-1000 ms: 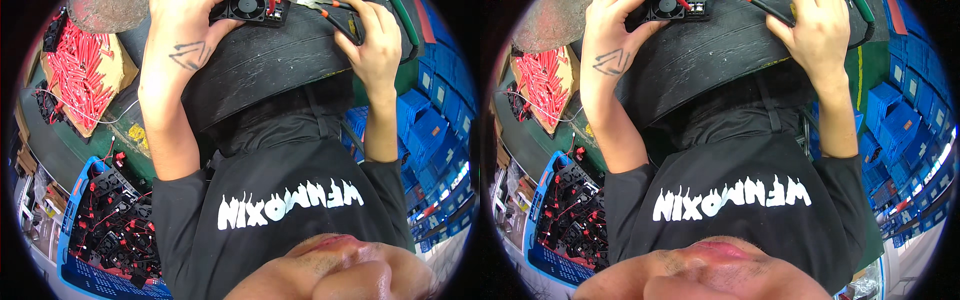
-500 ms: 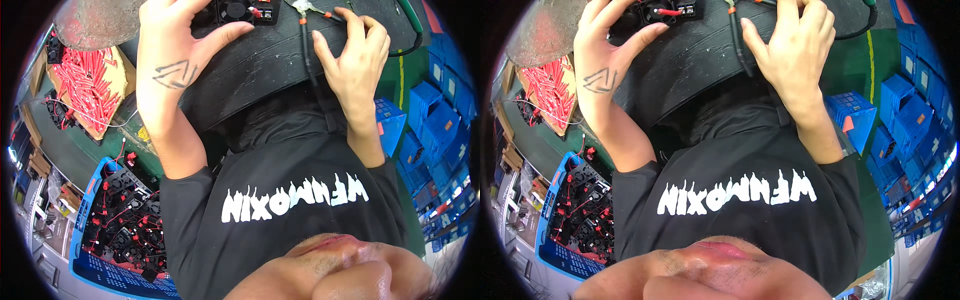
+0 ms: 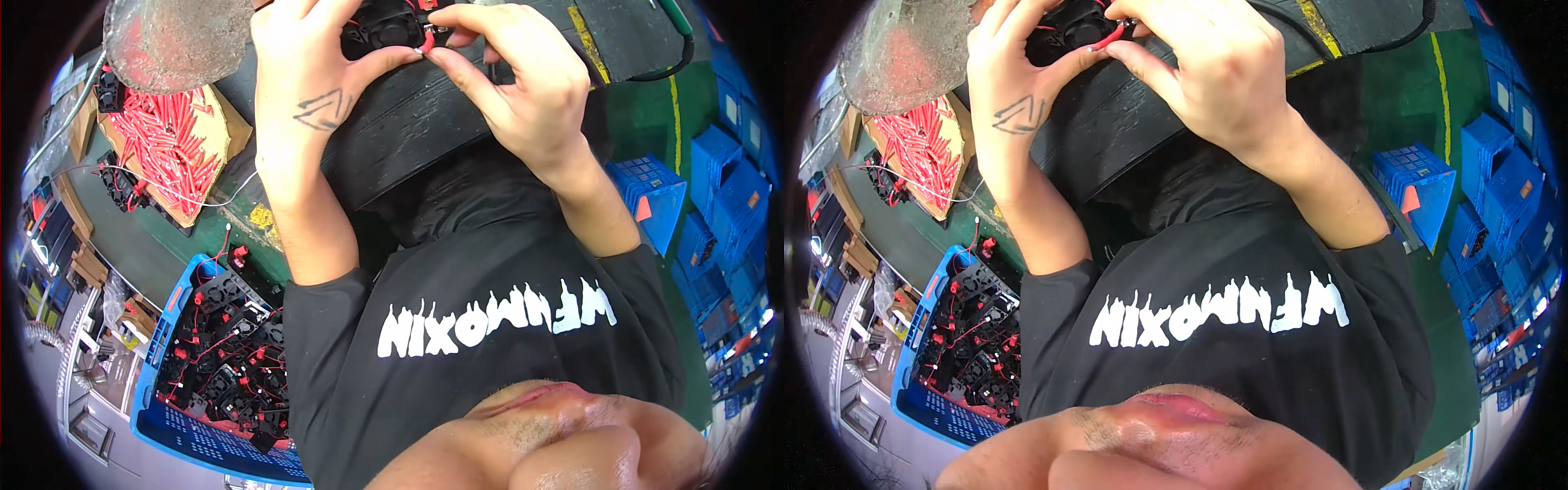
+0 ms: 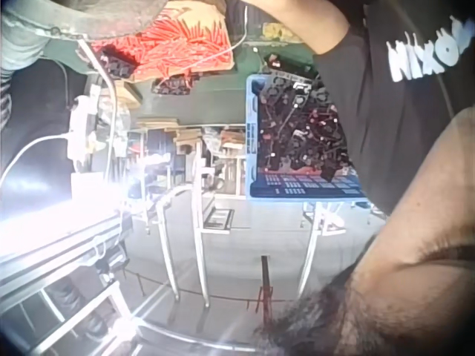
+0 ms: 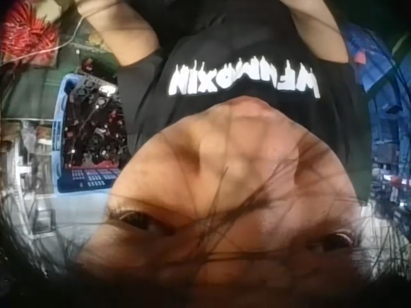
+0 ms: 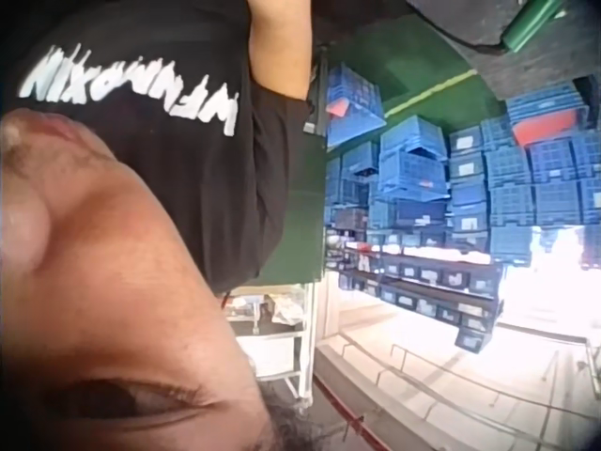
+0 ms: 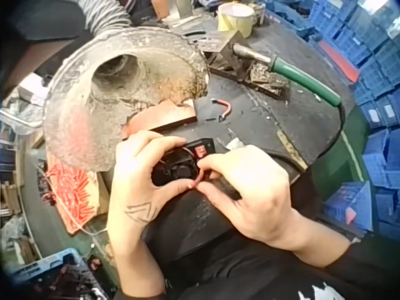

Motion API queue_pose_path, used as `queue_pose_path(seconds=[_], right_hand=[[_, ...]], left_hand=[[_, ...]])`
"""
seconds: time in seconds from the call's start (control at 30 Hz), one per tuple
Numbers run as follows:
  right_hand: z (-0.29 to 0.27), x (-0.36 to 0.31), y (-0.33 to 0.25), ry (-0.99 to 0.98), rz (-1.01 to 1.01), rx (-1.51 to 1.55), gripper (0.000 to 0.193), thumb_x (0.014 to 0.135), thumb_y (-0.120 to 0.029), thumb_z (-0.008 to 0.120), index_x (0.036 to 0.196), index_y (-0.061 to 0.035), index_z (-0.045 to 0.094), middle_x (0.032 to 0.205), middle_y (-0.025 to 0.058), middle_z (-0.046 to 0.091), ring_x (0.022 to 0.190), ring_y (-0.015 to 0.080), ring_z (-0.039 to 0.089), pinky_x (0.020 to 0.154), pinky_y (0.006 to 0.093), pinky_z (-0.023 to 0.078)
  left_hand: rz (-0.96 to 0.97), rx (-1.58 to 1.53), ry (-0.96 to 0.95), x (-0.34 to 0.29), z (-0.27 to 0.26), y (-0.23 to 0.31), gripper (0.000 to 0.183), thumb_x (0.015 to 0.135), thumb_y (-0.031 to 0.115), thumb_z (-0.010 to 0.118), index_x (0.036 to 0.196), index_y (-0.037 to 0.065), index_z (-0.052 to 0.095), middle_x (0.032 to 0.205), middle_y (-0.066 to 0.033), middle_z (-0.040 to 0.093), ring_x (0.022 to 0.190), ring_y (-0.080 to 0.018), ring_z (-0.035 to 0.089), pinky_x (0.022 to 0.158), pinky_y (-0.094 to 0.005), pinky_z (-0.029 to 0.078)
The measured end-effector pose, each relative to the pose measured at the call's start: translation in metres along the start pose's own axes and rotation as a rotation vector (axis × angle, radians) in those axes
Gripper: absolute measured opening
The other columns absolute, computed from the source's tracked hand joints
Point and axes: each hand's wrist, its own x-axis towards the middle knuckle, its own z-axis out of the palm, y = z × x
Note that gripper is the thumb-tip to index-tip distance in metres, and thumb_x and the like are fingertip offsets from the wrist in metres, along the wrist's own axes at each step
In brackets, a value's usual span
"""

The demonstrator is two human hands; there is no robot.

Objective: The person trims and strips wires on cooling fan modules with pliers, then solders the connections using a soldering iron and solder wire.

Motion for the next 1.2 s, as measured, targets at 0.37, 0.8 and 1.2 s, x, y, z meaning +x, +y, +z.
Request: queue_pose_path(seconds=[0.37, 0.8, 1.2], right_hand=[[0.000, -0.005, 0.002, -0.132, 0.055, 0.151, 0.018, 0.081, -0.001, 0.081, 0.099, 0.0005, 0.077, 0.081, 0.0049, 0.073, 0.068, 0.0083, 0.060, 0.055, 0.0203, 0.041], [-0.004, 0.007, -0.007, -0.195, 0.950, 0.619, 0.011, 0.089, -0.002, 0.076, 0.084, -0.0011, 0.066, 0.071, 0.0018, 0.066, 0.061, 0.0076, 0.060, 0.055, 0.0240, 0.044], [-0.006, 0.023, -0.021, -0.241, 0.700, 0.306, 0.023, 0.094, -0.002, 0.065, 0.075, -0.0031, 0.052, 0.060, -0.0027, 0.045, 0.056, 0.0020, 0.036, 0.049, 0.0249, 0.027]], left_hand=[[-0.003, -0.114, -0.007, -0.004, 0.003, 0.000, 0.056, 0.060, 0.005, 0.090, 0.109, 0.003, 0.063, 0.101, -0.0153, 0.062, 0.097, -0.0366, 0.063, 0.084, -0.0411, 0.052], [-0.043, -0.094, -0.011, -0.005, 0.004, 0.005, 0.053, 0.060, 0.004, 0.089, 0.104, 0.003, 0.060, 0.095, -0.0163, 0.059, 0.089, -0.0377, 0.062, 0.077, -0.0422, 0.051], [-0.032, -0.111, -0.001, -0.005, 0.007, 0.002, 0.050, 0.062, 0.005, 0.089, 0.104, 0.002, 0.060, 0.095, -0.0169, 0.060, 0.088, -0.0381, 0.063, 0.076, -0.0421, 0.052]])
